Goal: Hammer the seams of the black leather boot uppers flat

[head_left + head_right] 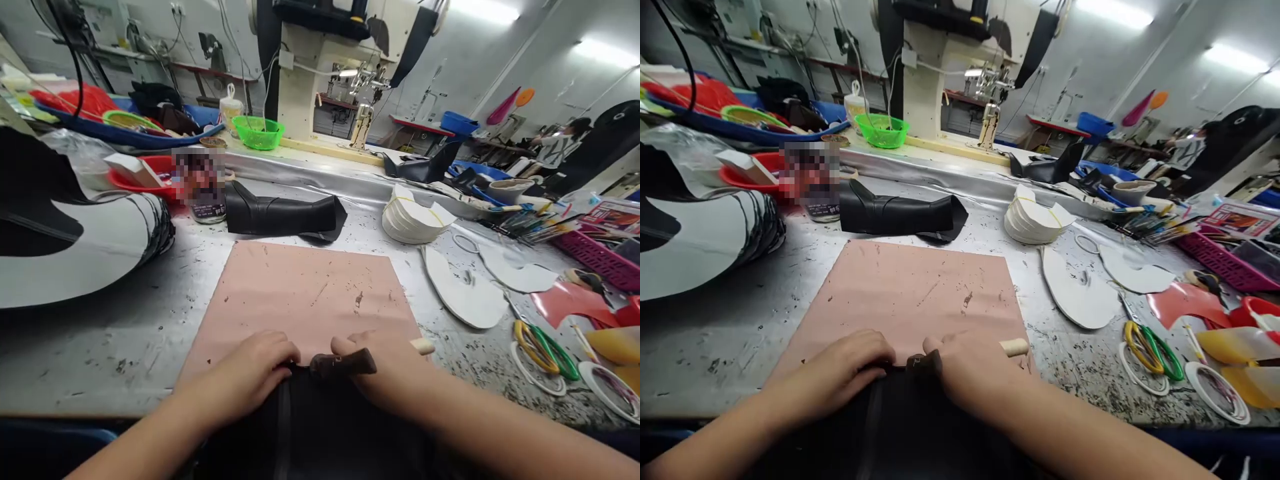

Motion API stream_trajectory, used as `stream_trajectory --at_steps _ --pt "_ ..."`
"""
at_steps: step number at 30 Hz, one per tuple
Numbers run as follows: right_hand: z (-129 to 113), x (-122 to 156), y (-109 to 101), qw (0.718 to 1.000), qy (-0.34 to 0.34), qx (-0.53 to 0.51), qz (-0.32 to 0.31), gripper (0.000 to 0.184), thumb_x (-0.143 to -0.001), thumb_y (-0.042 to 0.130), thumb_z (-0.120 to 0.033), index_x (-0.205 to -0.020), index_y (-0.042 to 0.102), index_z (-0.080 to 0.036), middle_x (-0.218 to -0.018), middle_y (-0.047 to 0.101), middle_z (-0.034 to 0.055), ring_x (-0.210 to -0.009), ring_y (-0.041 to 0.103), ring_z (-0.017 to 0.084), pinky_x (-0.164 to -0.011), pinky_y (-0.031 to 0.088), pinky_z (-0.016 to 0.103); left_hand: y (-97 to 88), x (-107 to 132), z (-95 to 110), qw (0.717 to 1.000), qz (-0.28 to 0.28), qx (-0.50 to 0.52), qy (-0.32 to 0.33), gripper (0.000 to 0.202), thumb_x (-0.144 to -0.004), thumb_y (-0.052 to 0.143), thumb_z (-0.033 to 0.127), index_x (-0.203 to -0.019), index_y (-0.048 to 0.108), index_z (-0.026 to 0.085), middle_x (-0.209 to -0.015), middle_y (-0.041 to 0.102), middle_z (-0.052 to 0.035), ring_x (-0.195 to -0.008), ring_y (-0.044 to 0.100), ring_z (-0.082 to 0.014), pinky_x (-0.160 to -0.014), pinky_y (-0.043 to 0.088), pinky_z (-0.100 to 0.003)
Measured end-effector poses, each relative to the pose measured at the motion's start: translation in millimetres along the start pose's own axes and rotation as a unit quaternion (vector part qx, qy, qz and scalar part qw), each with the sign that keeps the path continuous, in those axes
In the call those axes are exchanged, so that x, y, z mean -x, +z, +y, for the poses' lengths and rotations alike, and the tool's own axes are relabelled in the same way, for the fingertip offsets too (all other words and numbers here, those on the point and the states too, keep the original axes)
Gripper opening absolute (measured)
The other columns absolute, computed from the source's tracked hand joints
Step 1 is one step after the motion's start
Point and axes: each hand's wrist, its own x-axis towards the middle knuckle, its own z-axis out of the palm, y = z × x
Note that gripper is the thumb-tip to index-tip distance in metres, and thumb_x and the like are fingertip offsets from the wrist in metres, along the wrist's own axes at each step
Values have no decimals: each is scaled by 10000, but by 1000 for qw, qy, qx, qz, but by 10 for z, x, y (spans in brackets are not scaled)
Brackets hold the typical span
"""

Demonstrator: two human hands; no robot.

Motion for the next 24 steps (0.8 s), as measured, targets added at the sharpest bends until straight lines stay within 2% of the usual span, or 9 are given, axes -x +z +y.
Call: stream_trajectory --at_steps 2,6,11,14,17,21,24 --pt "-8 25 40 1000 3 -3 8 133 -852 484 -121 -811 591 -189 -665 642 13 -556 535 151 -473 245 267 13 19 -62 1000 12 9 12 198 -793 475 43 -816 591 202 -779 624 11 -725 577 -137 -647 448 -221" --pt "-2 25 48 1000 24 -12 12 151 -805 478 -85 -770 574 -195 -628 607 -12 -532 491 136 -480 229 267 90 58 -159 989 62 -35 127 276 -855 382 36 -819 609 188 -796 609 -24 -725 547 -141 -645 434 -234" --pt "-21 -47 78 996 40 -43 62 161 -783 459 -79 -764 562 -201 -610 580 -28 -512 447 120 -466 192 260 108 82 -182 977 54 -95 181 263 -872 393 20 -855 599 183 -808 599 -30 -730 520 -147 -666 427 -255" --pt "-42 -72 98 997 23 -38 66 164 -770 464 -71 -752 552 -207 -585 565 -37 -481 408 119 -460 174 266 107 81 -180 977 46 -100 185 249 -868 407 12 -871 591 179 -800 594 -23 -734 514 -153 -671 422 -263" --pt "-75 -85 82 997 36 -38 60 164 -792 466 -77 -741 546 -211 -604 582 -33 -499 431 123 -470 191 259 105 75 -184 977 36 -98 185 233 -874 416 28 -860 589 184 -785 602 -16 -743 509 -161 -671 413 -274" --pt "-127 -99 45 999 50 -6 9 175 -775 470 -65 -810 564 -208 -645 614 -18 -506 463 138 -454 170 273 57 70 -198 992 41 -49 107 181 -861 468 70 -890 587 204 -821 611 -6 -788 516 -163 -717 421 -275" --pt "-139 -93 35 998 53 6 12 207 -754 463 -42 -825 568 -205 -629 605 -19 -501 468 139 -449 161 276 17 79 -212 996 32 1 83 206 -849 470 54 -892 585 219 -843 614 6 -811 527 -147 -739 426 -254"
